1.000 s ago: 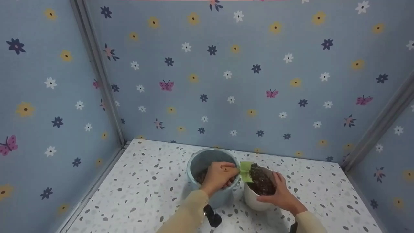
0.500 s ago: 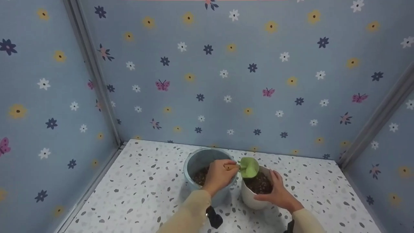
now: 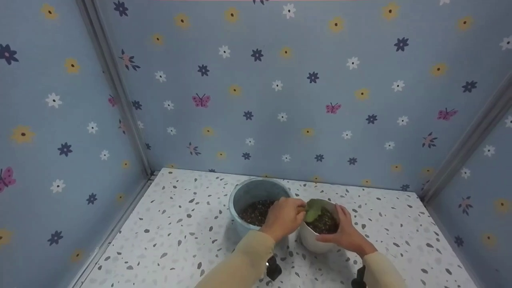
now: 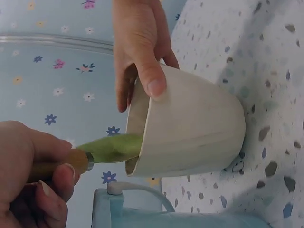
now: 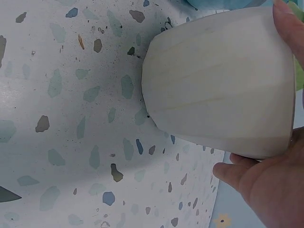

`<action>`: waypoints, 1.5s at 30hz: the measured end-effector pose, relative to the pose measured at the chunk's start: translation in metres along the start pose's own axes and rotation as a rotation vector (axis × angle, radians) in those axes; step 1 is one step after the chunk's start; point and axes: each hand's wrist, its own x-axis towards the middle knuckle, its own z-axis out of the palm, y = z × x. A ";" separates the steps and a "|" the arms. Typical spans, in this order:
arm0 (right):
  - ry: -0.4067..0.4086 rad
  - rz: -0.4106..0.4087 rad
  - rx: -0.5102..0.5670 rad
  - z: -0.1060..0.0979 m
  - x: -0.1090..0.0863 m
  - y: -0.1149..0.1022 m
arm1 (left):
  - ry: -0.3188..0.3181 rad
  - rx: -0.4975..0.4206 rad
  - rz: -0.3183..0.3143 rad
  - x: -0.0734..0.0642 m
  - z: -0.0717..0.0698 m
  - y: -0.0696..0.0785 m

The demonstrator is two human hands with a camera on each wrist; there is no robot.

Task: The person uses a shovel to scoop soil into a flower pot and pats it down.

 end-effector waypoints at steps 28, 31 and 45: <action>0.002 0.008 -0.009 -0.007 0.000 -0.006 | 0.045 0.163 -0.082 0.013 -0.115 -0.041; -0.005 0.024 -0.009 -0.007 0.001 -0.006 | -0.025 0.258 -0.019 0.013 -0.114 -0.044; -0.014 0.047 0.001 -0.001 0.000 -0.005 | -0.295 0.926 0.609 0.034 -0.082 -0.034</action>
